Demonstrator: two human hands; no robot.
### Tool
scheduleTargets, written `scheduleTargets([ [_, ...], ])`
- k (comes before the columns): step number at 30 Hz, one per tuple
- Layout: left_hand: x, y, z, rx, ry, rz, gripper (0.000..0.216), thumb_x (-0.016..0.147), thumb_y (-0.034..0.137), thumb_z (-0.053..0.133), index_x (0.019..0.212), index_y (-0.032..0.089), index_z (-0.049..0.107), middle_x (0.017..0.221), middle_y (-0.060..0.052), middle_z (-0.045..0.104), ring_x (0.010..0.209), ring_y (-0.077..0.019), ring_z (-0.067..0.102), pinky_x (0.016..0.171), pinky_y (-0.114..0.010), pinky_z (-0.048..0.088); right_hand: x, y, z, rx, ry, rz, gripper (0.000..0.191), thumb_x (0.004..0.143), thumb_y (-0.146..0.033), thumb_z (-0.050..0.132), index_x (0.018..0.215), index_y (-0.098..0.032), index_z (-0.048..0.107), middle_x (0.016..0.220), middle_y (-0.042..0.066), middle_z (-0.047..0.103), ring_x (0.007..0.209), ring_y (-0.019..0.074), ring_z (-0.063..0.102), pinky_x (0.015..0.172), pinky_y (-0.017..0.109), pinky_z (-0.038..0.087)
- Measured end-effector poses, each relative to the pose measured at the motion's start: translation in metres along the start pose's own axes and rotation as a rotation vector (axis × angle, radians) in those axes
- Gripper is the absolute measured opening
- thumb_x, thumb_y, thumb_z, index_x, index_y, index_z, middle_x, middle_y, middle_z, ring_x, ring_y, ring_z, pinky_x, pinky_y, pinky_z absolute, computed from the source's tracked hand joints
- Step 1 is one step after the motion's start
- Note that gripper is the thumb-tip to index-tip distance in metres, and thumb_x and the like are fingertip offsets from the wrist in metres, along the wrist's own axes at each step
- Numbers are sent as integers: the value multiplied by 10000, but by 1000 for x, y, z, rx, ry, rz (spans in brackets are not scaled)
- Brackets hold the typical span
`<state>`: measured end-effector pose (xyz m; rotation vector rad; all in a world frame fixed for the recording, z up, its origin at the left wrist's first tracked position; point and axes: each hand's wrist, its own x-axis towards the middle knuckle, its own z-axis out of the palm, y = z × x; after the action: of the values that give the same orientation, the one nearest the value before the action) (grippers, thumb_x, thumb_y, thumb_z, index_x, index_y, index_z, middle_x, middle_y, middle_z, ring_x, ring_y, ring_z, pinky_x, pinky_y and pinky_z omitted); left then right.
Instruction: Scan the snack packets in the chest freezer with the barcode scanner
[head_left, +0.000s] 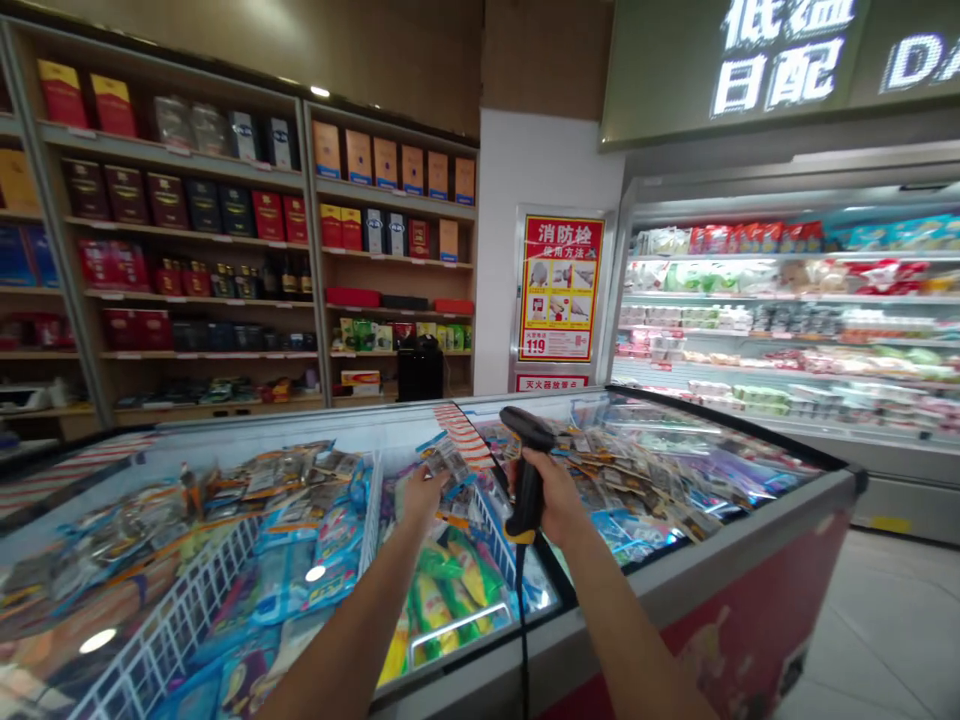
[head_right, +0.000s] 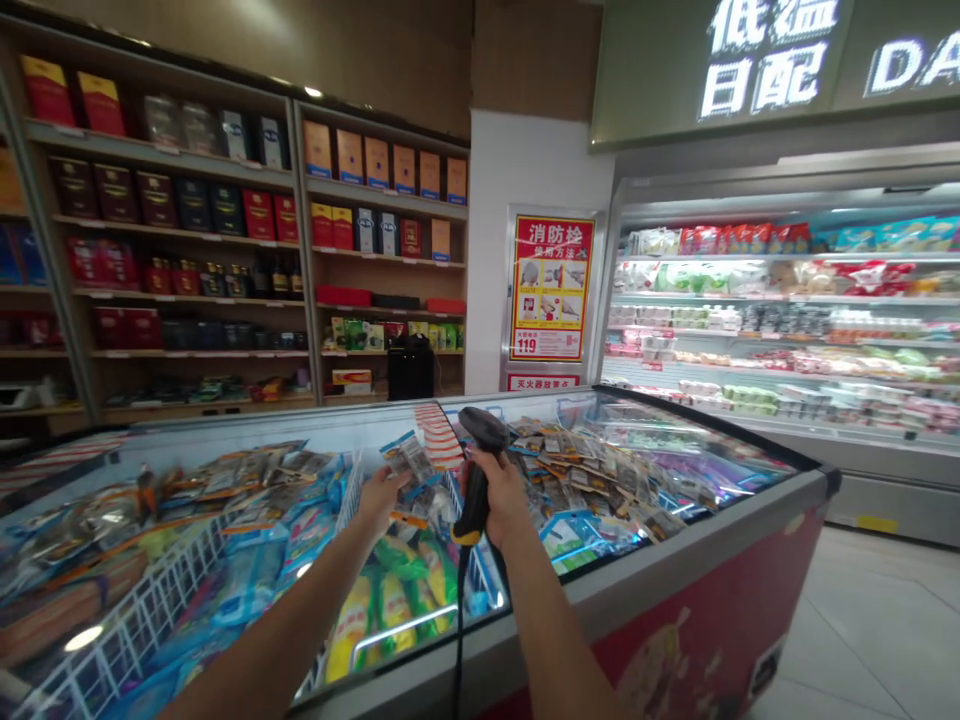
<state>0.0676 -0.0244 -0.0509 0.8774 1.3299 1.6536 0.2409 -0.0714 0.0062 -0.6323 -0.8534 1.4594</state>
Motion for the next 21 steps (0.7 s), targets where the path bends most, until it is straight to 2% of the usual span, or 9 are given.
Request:
scheduleTargets([
  [3, 8, 5, -27, -41, 81, 10, 23, 663, 168, 574, 681, 175, 561, 609, 14, 602, 574, -120, 578, 567, -225, 433, 9, 23, 29, 17, -126, 62, 230, 574, -304, 656, 698, -140, 551, 549, -17, 579, 456, 87, 528, 432, 200, 443],
  [5, 13, 8, -42, -82, 131, 3, 24, 699, 173, 537, 716, 181, 552, 620, 19, 596, 565, -113, 573, 550, -224, 442, 10, 40, 40, -12, -174, 102, 236, 584, -320, 652, 703, -144, 549, 562, -18, 580, 448, 93, 524, 415, 213, 442],
  [10, 30, 16, -63, -193, 205, 28, 181, 736, 115, 460, 871, 218, 523, 718, 26, 613, 650, -88, 595, 582, -192, 459, -3, 74, 42, -168, -199, 228, 279, 628, -413, 601, 638, -143, 531, 514, -8, 560, 380, 95, 493, 343, 207, 392],
  [15, 41, 18, -69, -245, 195, 69, 306, 710, 89, 460, 979, 218, 527, 826, 1, 630, 692, -78, 601, 594, -162, 453, -11, 76, 38, -242, -180, 258, 297, 595, -415, 628, 622, -134, 536, 497, -10, 559, 365, 78, 489, 335, 173, 362],
  [21, 44, 15, -76, -178, 211, 134, 363, 687, 85, 439, 1025, 179, 533, 835, -29, 642, 670, -108, 612, 596, -214, 474, -13, 71, 36, -214, -208, 275, 328, 596, -442, 612, 569, -129, 519, 426, -17, 515, 335, 73, 458, 318, 173, 342],
])
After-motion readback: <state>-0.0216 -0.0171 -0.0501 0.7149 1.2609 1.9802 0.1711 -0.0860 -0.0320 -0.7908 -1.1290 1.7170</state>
